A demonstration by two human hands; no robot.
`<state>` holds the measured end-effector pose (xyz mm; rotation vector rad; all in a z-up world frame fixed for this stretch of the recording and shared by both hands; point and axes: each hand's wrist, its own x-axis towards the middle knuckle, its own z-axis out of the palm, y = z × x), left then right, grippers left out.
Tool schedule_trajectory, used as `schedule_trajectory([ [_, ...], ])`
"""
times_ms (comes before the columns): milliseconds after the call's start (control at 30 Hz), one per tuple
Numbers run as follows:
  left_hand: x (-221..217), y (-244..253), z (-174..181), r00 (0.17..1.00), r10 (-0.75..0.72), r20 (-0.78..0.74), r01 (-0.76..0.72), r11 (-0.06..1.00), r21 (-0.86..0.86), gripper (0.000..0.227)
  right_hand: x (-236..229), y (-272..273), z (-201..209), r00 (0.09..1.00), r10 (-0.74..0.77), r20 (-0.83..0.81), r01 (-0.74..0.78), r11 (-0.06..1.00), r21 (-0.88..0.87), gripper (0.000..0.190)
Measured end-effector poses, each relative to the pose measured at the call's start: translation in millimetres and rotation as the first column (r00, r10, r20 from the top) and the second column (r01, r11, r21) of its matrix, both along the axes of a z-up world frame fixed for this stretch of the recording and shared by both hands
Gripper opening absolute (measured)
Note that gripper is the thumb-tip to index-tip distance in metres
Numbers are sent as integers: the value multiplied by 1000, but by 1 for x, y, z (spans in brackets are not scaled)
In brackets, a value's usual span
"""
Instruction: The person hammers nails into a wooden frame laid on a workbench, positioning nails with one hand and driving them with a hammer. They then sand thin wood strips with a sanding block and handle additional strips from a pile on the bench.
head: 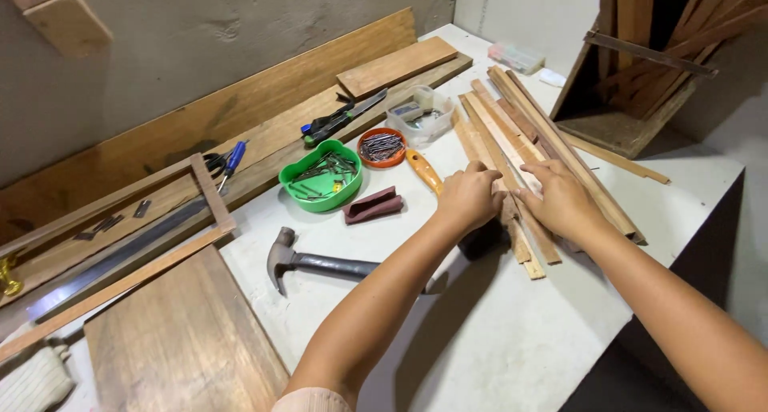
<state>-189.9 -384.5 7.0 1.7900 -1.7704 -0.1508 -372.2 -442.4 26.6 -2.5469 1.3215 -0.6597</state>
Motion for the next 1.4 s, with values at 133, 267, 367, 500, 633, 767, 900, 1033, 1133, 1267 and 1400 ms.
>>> schedule_trajectory([
  [133, -16, -26, -10, 996, 89, 16, -90, 994, 55, 45, -5, -29, -8, 999, 15, -39, -16, 1000, -14, 51],
  [267, -20, -44, -26, 995, 103, -15, -101, 988, 114, 34, -6, -58, -32, 997, 79, -5, -79, 997, 9, 53],
  [367, -25, -54, -35, 993, 58, -100, -52, 997, 60, 36, -5, -60, -29, 995, 100, 24, -101, 994, 35, 52],
  [500, -27, -60, -39, 962, 18, -272, -27, 999, -31, 56, -8, -53, -12, 997, 42, 57, -49, 989, 141, 56],
  [633, -17, -56, -28, 929, 3, -370, -23, 999, -49, 67, -9, -49, -9, 998, 33, 53, -40, 989, 141, 61],
  [767, -1, -69, -45, 882, 39, -470, -61, 998, -31, 74, -12, -46, -10, 991, -9, 130, -17, 980, 197, 51],
  [900, 9, -83, -70, 905, 43, -423, -73, 996, -56, 65, -21, -57, -26, 937, -95, 336, -29, 938, 346, 39],
  [1033, 11, -82, -71, 852, 36, -522, -55, 998, -22, 67, -23, -59, -32, 920, -66, 387, -75, 938, 339, 36],
  [1133, 12, -86, -74, 840, 26, -542, -83, 993, -81, 73, -22, -56, -30, 936, 110, 334, -155, 982, 110, 26],
  [1267, 18, -94, -80, 824, 64, -562, -107, 993, -44, 75, -14, -44, -19, 961, 13, 278, -68, 979, 190, 19],
  [1400, 12, -83, -48, 807, 182, -562, -149, 983, 105, 84, -11, -45, -22, 980, 59, 190, -79, 992, 98, 42],
])
